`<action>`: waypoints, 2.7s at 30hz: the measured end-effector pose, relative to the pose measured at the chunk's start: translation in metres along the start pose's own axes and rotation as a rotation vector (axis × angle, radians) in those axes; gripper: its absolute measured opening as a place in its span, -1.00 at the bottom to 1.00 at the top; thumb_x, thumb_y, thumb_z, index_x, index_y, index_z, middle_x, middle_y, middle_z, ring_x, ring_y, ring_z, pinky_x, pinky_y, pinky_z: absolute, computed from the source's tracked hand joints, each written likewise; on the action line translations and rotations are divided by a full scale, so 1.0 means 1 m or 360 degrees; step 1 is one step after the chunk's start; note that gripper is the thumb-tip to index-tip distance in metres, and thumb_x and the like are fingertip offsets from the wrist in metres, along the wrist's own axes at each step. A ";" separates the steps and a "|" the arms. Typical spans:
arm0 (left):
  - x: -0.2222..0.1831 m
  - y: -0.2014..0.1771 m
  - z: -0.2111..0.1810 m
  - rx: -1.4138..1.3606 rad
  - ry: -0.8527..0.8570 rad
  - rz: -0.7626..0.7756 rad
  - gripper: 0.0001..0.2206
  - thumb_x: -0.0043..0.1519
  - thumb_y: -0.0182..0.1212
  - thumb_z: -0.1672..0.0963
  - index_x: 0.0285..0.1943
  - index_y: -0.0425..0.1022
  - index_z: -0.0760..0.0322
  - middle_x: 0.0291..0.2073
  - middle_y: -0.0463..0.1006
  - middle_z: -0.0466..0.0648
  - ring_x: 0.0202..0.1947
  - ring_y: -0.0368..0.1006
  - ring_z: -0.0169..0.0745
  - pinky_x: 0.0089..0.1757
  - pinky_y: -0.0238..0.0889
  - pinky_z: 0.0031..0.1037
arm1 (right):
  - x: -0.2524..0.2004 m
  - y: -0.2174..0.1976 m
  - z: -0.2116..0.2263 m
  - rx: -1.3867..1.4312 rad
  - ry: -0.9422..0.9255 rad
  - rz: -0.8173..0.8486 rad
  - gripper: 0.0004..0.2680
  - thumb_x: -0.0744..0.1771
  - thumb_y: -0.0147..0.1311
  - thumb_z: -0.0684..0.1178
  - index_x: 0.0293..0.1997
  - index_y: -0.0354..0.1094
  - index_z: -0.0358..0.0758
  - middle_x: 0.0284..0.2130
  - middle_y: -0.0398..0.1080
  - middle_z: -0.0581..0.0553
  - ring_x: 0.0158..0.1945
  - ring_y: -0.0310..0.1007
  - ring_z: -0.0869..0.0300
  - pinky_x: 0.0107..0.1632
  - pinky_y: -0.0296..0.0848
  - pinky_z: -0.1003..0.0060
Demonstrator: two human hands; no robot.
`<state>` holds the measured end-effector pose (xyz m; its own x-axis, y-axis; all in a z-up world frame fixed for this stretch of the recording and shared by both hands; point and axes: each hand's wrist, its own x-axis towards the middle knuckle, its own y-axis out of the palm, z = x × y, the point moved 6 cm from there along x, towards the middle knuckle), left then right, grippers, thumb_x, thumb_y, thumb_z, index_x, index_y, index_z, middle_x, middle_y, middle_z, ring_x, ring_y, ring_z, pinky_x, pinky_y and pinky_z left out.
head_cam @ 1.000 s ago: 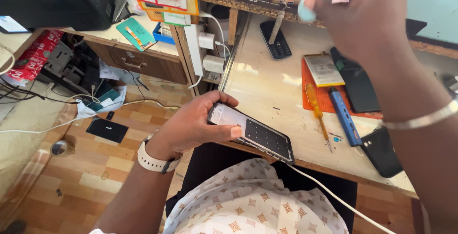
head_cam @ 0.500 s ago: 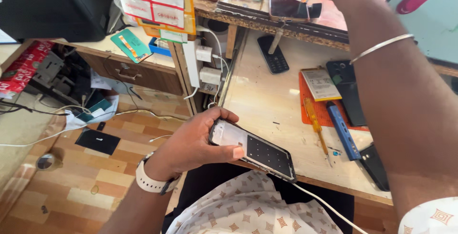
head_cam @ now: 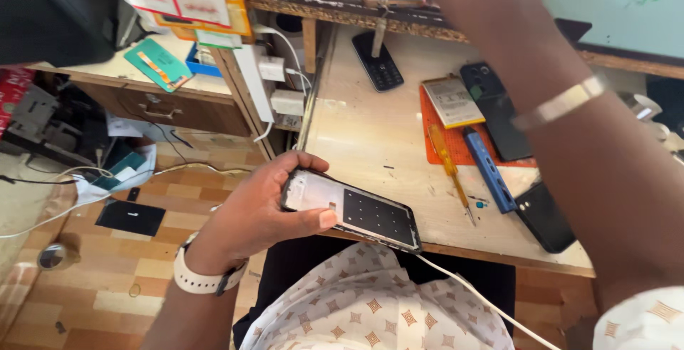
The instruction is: The person holds a disassembled smartphone on their lap and uses a screwdriver to pry at the edges of the screen. They apply a liquid from a small bottle onto the device and use a toothbrush to clean the screen area. The person continues to use the screwdriver to separate the screen from the phone's frame.
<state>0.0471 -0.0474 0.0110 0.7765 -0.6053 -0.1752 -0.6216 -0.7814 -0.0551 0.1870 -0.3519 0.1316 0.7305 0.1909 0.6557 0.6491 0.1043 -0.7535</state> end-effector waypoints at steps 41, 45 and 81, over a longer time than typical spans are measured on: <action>-0.006 -0.002 0.001 0.0122 0.0270 -0.0017 -0.40 -0.04 0.50 -0.01 0.15 0.39 0.27 -0.23 0.66 -0.12 -0.22 0.53 -0.48 -0.19 0.46 -0.59 | -0.258 -0.066 0.111 0.1753 0.1367 0.0151 -0.84 0.38 0.09 -0.29 -0.08 0.12 -0.31 -0.22 0.50 -0.26 -0.16 0.60 0.19 -0.04 0.67 0.29; -0.006 -0.001 0.000 0.0059 0.0316 0.0011 -0.40 -0.03 0.51 0.00 0.14 0.40 0.31 -0.21 0.64 -0.10 -0.21 0.51 -0.48 -0.18 0.45 -0.60 | -0.257 -0.065 0.113 0.1745 0.1369 0.0174 -0.85 0.38 0.09 -0.29 -0.09 0.13 -0.32 -0.23 0.48 -0.24 -0.16 0.58 0.21 -0.03 0.67 0.28; -0.005 -0.001 -0.002 0.0195 0.0280 -0.0047 -0.41 -0.06 0.49 -0.06 0.06 0.46 0.32 -0.27 0.66 -0.08 -0.27 0.54 -0.46 -0.24 0.47 -0.60 | -0.239 -0.080 0.125 0.1244 0.1041 0.0360 -0.85 0.36 0.19 -0.26 -0.16 0.22 -0.34 -0.21 0.57 -0.23 -0.14 0.55 0.26 -0.09 0.57 0.41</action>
<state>0.0440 -0.0444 0.0141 0.7939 -0.6081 0.0017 -0.5981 -0.7813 -0.1785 -0.0660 -0.2841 0.0297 0.9416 -0.2570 0.2177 0.3351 0.7792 -0.5297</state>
